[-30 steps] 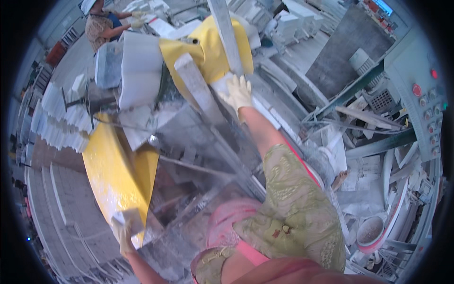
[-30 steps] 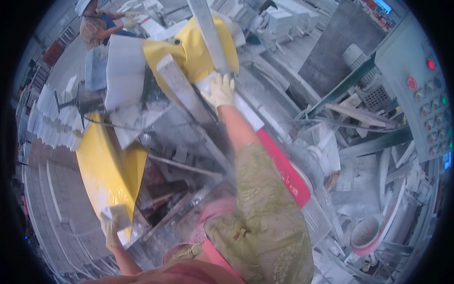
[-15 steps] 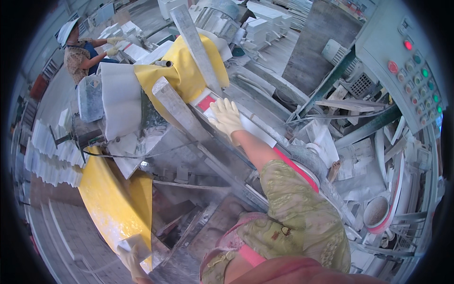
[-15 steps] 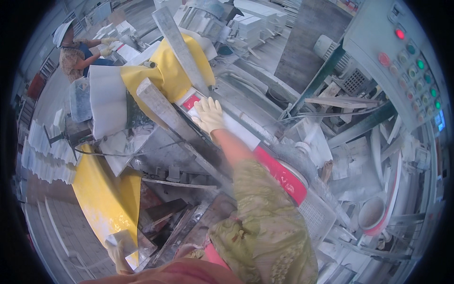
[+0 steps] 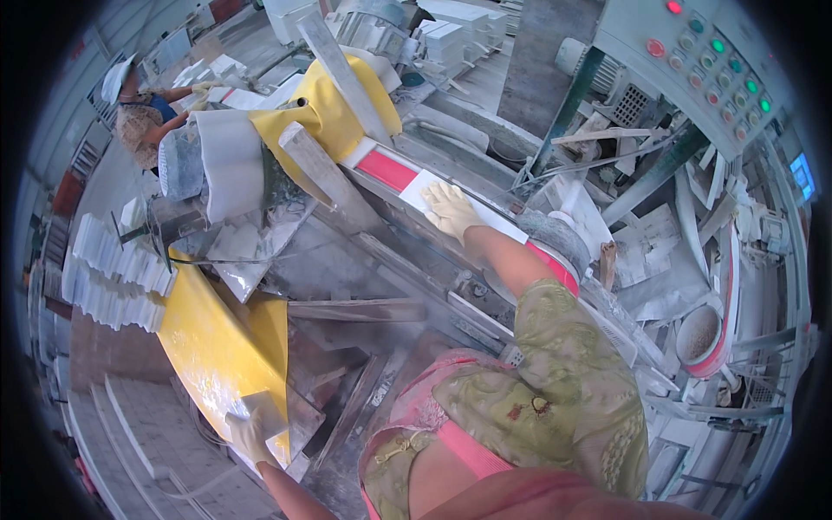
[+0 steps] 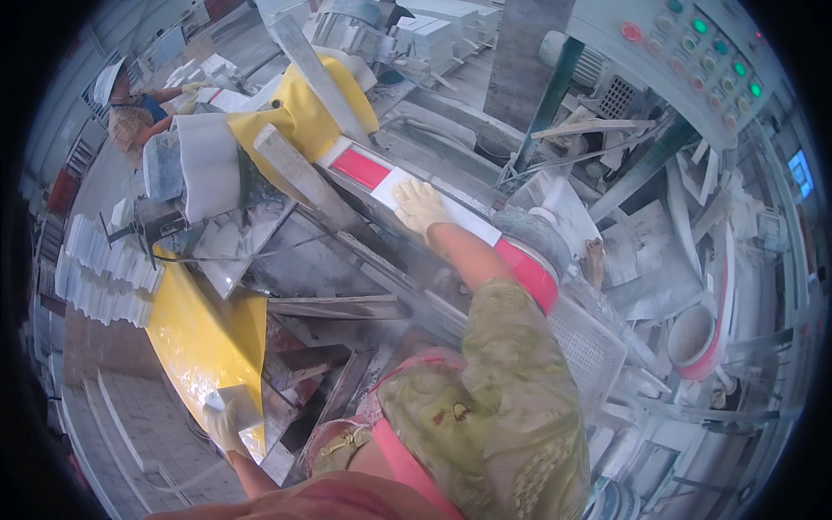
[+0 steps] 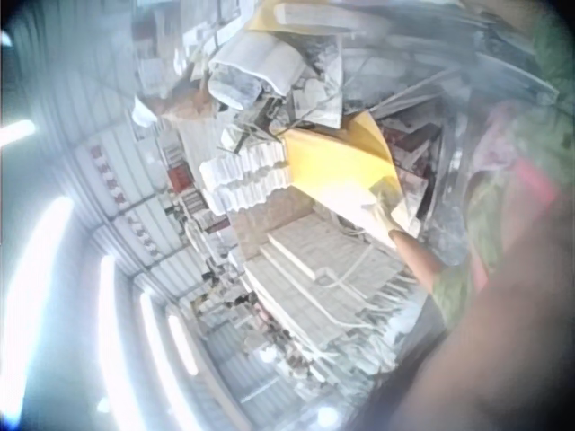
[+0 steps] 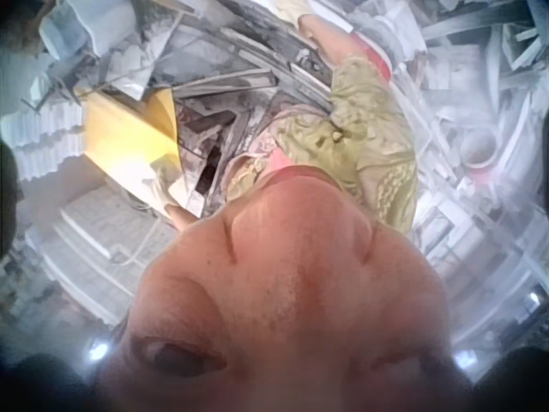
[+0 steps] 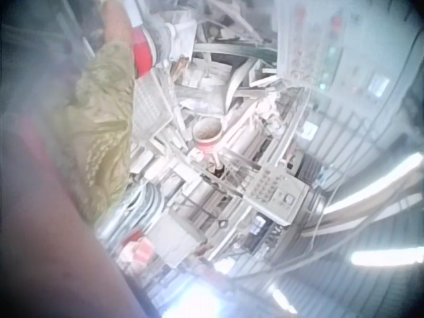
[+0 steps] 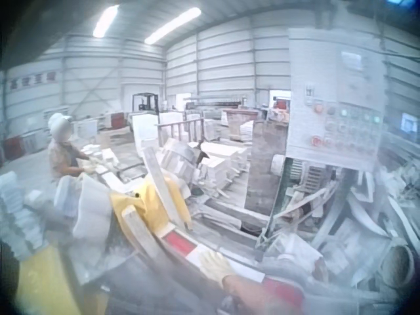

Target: The person repeatedly picks up small white rectangular tiles from a yellow tray, wipes them with a cloth, and stacks them on a nearby pile. The person wears gloves and a pink apron while working in a factory setting.

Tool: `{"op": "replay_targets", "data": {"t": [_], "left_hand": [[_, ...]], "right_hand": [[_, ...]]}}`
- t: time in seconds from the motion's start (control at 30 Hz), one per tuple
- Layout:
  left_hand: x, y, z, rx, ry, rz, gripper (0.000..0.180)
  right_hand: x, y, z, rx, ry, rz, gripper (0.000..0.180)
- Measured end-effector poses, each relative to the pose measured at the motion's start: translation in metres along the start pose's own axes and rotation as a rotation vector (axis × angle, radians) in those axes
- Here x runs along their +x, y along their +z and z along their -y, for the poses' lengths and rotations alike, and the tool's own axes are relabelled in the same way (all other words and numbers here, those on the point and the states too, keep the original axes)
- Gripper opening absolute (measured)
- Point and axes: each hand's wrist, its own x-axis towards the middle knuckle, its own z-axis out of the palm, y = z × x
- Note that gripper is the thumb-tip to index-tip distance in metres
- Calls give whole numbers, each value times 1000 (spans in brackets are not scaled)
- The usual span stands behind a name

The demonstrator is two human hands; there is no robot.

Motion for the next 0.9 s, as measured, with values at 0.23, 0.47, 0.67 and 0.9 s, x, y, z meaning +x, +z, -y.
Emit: {"op": "replay_targets", "data": {"t": [0.23,0.47,0.67,0.9], "left_hand": [[0,5,9,-377,85,41,74],[-33,-14,-41,-360,-3,70,54],[-41,-21,-54,-347,4,101,61],[-16,-15,-30,-182,11,93,70]], "right_hand": [[-101,-98,-53,207,-69,-6,52],[-186,-136,-40,-188,54,418,90],[-165,-83,-17,-279,178,236,87],[-146,-97,-31,-302,46,124,79]]}}
